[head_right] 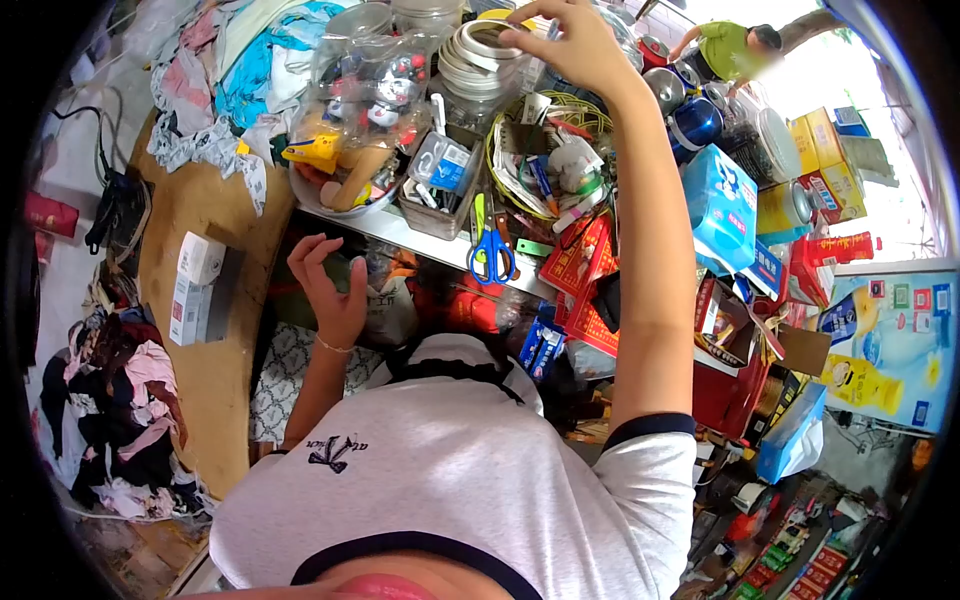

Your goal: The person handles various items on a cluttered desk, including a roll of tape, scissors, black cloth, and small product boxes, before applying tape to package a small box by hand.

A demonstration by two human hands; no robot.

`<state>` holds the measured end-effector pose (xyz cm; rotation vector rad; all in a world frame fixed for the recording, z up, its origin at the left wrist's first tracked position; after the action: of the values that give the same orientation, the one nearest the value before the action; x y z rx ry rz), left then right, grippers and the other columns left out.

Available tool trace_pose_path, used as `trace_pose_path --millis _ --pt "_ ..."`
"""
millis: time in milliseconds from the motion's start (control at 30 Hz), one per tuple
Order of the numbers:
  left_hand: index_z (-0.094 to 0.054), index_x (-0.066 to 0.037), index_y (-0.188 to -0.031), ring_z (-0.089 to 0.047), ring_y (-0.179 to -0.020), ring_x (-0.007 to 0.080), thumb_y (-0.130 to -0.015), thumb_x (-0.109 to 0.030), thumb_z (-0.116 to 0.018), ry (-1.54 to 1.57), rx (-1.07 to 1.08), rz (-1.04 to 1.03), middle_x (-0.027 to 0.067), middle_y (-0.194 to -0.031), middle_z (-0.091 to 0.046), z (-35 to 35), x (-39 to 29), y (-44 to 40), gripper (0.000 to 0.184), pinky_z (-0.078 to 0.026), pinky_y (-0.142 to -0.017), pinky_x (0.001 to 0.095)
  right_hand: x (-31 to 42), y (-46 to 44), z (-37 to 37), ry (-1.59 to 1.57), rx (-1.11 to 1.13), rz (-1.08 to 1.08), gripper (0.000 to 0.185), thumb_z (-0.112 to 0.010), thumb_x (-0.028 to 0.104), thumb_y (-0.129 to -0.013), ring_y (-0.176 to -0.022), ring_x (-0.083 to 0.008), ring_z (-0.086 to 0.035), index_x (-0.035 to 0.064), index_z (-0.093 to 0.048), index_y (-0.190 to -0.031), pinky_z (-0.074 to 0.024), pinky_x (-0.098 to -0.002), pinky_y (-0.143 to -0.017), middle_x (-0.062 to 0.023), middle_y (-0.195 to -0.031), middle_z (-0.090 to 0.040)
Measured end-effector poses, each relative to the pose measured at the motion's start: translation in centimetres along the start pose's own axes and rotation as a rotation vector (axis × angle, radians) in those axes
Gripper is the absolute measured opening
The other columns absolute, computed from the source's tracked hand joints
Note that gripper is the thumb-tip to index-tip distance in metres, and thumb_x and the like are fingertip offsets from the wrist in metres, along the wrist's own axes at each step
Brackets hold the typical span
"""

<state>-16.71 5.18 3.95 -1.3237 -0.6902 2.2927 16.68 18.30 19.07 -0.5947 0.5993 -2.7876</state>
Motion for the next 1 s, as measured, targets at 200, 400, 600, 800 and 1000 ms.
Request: trace_pose_path --millis 200,400,600,800,1000 --pt "-0.051 -0.004 -0.112 -0.041 -0.112 0.0301 -0.081 -0.010 -0.067 -0.013 0.034 -0.011 0.0152 -0.119 -0.040 -0.5 -0.2 0.4 0.036 -0.033 -0.097 0.0393 0.0 7.5 1.3 0.134 -0.293 -0.114 0.025 -0.072 0.032 -0.077 -0.091 -0.0293 -0.058 0.0122 -0.067 -0.091 -0.0439 -0.0412 -0.080 -0.0079 -0.094 -0.059" --pt "-0.051 -0.005 -0.112 -0.041 -0.112 0.0300 -0.080 -0.008 -0.068 0.020 0.103 -0.026 0.0152 -0.120 -0.040 -2.2 -0.9 0.5 0.037 -0.033 -0.098 0.0399 2.3 18.5 0.9 0.320 -0.338 -0.389 0.021 -0.074 0.025 -0.075 -0.092 -0.0255 -0.056 0.0115 -0.065 -0.090 -0.0410 -0.0393 -0.079 -0.0050 -0.092 -0.057" --pt "-0.053 -0.006 -0.109 -0.041 -0.110 0.0295 -0.077 -0.007 -0.069 0.058 0.121 -0.198 0.0149 -0.119 -0.040 -4.8 -3.6 -1.4 0.036 -0.035 -0.095 0.0389 5.3 24.5 -0.1 0.071 -0.441 -0.534 0.028 -0.074 0.011 -0.075 -0.086 -0.0302 -0.057 0.0049 -0.062 -0.099 -0.0464 -0.0360 -0.072 -0.0119 -0.094 -0.056" --pt "-0.061 -0.012 -0.096 -0.044 -0.109 0.0284 -0.071 -0.015 -0.075 -0.004 0.074 -0.446 0.0086 -0.116 -0.047 -7.8 -8.8 -5.3 0.028 -0.035 -0.092 0.0396 3.3 28.7 -0.3 0.120 -0.579 -0.709 0.026 -0.074 0.012 -0.076 -0.077 -0.0268 -0.057 0.0038 -0.062 -0.097 -0.0468 -0.0367 -0.068 -0.0117 -0.090 -0.055" --pt "-0.065 -0.015 -0.087 -0.045 -0.113 0.0264 -0.067 -0.019 -0.078 -0.083 0.289 -0.589 0.0036 -0.118 -0.052 -13.4 -13.7 -5.6 0.025 -0.033 -0.091 0.0403 2.7 29.8 0.9 0.217 -0.602 -0.843 0.019 -0.077 0.024 -0.073 -0.077 -0.0268 -0.059 0.0089 -0.068 -0.079 -0.0475 -0.0354 -0.066 -0.0060 -0.086 -0.057"
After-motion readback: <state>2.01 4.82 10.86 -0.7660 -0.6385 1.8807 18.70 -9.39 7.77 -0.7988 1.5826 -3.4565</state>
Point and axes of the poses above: each hand's wrist, its own y-axis away from the middle knuckle, its own z-axis out of the back of the hand, x = y × z, the point moved 6 cm from there along -y, towards the middle knuckle
